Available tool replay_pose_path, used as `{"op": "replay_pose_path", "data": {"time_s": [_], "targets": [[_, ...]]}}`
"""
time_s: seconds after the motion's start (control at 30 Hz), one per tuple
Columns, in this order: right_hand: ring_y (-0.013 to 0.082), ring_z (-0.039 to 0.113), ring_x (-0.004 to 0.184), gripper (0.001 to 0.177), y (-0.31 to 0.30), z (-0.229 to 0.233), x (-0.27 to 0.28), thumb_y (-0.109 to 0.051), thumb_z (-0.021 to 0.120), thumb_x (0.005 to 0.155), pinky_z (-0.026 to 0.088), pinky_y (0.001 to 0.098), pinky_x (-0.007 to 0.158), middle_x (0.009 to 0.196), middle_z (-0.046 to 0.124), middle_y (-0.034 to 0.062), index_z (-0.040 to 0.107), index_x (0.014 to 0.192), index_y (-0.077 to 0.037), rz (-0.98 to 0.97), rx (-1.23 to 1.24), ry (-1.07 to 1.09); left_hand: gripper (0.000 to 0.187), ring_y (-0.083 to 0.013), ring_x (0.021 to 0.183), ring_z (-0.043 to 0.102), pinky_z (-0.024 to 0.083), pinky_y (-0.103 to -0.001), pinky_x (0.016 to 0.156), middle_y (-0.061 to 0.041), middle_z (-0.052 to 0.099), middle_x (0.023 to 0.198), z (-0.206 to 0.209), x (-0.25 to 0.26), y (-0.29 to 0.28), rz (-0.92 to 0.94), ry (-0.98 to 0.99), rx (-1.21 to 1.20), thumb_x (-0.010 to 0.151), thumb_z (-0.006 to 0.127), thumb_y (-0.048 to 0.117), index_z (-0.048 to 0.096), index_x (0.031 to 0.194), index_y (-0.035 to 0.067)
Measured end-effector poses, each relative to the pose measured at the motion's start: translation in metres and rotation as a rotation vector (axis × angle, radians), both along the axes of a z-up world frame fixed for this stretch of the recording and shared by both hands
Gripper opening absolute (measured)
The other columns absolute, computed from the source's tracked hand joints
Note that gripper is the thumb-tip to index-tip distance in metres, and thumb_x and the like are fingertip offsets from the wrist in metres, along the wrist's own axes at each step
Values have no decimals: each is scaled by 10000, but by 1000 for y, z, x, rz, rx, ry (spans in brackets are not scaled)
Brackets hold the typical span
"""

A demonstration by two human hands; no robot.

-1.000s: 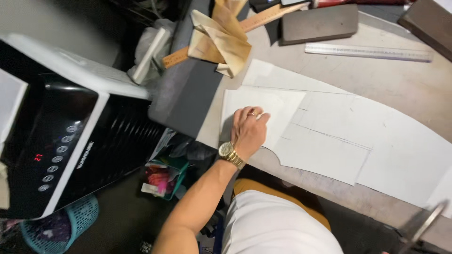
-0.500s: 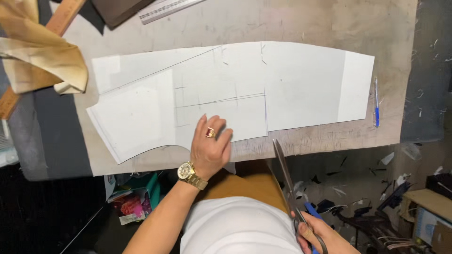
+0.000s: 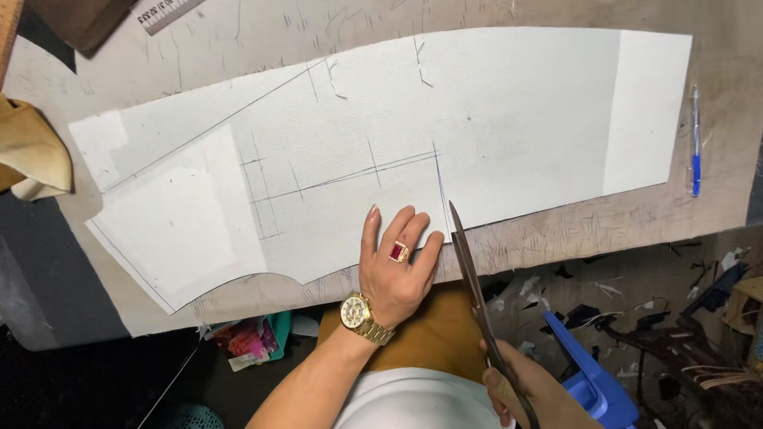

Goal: The person measures a paper pattern with a ruler and marks it with a pen, then uses large shears to cut out pieces of fabric and paper on a workbench.

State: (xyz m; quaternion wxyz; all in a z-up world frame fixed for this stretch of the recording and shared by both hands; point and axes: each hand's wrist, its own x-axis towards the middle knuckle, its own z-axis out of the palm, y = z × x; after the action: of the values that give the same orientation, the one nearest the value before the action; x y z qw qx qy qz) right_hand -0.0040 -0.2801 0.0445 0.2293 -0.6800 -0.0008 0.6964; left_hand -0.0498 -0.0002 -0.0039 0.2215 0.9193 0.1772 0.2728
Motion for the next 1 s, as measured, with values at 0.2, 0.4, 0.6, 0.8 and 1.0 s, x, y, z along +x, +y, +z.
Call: {"op": "replay_pose_path", "data": {"time_s": [0.2, 0.4, 0.6, 0.8, 1.0], "targets": [[139, 591, 565, 422, 54, 25, 10, -368, 524, 991, 530, 271, 595, 621, 606, 53, 592, 1359, -173, 33, -122, -13, 123, -345, 1015, 706, 454, -656, 1001, -124, 716, 1063, -4, -2, -1, -6, -50, -50, 988, 609, 23, 715, 990, 85], [124, 594, 453, 714, 45, 5, 1, -605, 450, 871, 497, 255, 488, 514, 632, 25, 489, 1465, -210, 177, -47, -104, 146, -337, 1050, 685, 416, -715, 1019, -115, 711, 1091, -9, -5, -2, -13, -43, -75, 997, 597, 42, 723, 1027, 110], [133, 575, 543, 673, 72, 25, 12, -583, 470, 888, 465, 259, 589, 584, 617, 45, 542, 1458, -233, 133, -146, -50, 133, -332, 1031, 695, 425, -717, 1011, -107, 717, 1073, -10, -4, -2, 6, -58, -75, 986, 618, 26, 717, 1013, 112], [113, 604, 476, 513, 54, 8, 4, -469, 498, 939, 497, 257, 511, 554, 650, -3, 543, 1399, -247, 216, -157, -83, 151, -337, 1053, 687, 411, -717, 1016, -108, 709, 1098, -9, -6, -1, -23, -33, -89, 998, 589, 37, 718, 1026, 111], [163, 572, 557, 483, 76, 29, 11, -389, 537, 985, 468, 289, 586, 601, 591, 83, 574, 1435, -218, 40, -226, -18, 150, -344, 1040, 688, 412, -727, 1011, -114, 714, 1081, -9, -5, -2, -19, -33, -94, 993, 590, 22, 709, 1030, 105]]}}
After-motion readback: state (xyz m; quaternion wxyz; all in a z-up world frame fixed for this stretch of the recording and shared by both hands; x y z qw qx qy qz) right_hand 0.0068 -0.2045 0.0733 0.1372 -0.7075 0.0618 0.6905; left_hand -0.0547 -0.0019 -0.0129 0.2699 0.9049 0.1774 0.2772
